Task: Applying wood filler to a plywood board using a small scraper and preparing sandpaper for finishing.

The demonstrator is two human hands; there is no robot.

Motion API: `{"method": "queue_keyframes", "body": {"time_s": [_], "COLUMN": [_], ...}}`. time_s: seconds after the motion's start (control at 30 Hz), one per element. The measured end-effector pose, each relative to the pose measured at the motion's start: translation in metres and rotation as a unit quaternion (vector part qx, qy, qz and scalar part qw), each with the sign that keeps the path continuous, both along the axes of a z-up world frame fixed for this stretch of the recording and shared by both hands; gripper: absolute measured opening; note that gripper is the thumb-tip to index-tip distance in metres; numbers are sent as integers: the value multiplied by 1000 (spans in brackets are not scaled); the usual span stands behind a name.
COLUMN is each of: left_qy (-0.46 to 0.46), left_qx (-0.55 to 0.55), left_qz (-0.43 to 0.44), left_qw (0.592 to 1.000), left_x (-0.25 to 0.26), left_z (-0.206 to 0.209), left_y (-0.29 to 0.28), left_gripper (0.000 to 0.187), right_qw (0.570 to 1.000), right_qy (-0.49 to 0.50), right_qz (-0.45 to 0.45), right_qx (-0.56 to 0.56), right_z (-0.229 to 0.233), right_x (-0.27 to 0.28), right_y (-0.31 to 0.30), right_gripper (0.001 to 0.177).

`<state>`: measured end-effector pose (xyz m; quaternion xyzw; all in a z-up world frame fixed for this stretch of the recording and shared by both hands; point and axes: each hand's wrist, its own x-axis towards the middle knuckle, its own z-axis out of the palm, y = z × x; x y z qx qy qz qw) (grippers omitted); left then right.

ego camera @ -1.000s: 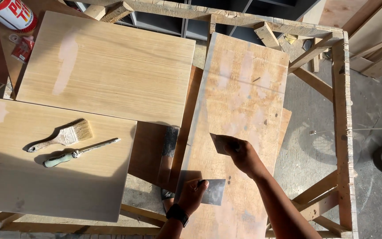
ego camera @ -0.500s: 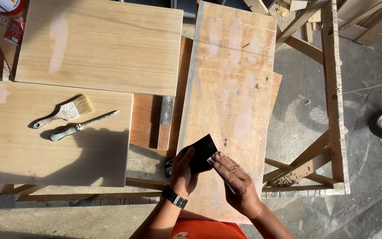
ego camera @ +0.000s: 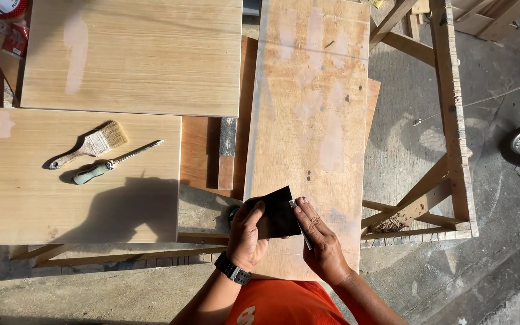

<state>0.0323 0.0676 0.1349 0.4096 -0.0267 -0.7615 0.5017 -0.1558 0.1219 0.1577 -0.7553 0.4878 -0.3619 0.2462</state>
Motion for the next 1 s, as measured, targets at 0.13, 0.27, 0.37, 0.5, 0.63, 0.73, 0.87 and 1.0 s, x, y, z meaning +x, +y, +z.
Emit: {"method": "queue_keyframes", "body": {"time_s": [0.13,0.27,0.37,0.5,0.63,0.73,0.87,1.0], "left_qy": [27,-215,-424,-519,-501,-517,-514,-518], "left_qx": [-32,-147,-213,-290,-287,-266,-235,-206], "left_qz": [19,-59,-128,-172,-193,-201,-203,-183], "left_qw": [999,964,871,786,794,789,800,809], "left_x": [8,33,46,42,37,40,45,41], "left_z": [6,-6,-9,15,27,20,0,-5], "left_y": [-1,-20,-31,-36,-31,-22,-10,-16], "left_gripper": [9,10,17,18,20,19,19,20], "right_qw": [996,974,971,989,990,992,992,987], "right_qy": [80,9,30,119,141,126,109,107], "right_qz": [10,-138,-174,-68,-27,-16,8,52], "right_qx": [25,178,159,60,-13,10,67,104], "right_z": [-25,-3,37,92,65,44,29,24], "right_x": [-12,-28,-30,0,9,12,15,10], "right_y": [5,-12,-30,-49,-44,-32,-16,-7], "right_gripper": [76,58,56,52,52,58,63,53]}}
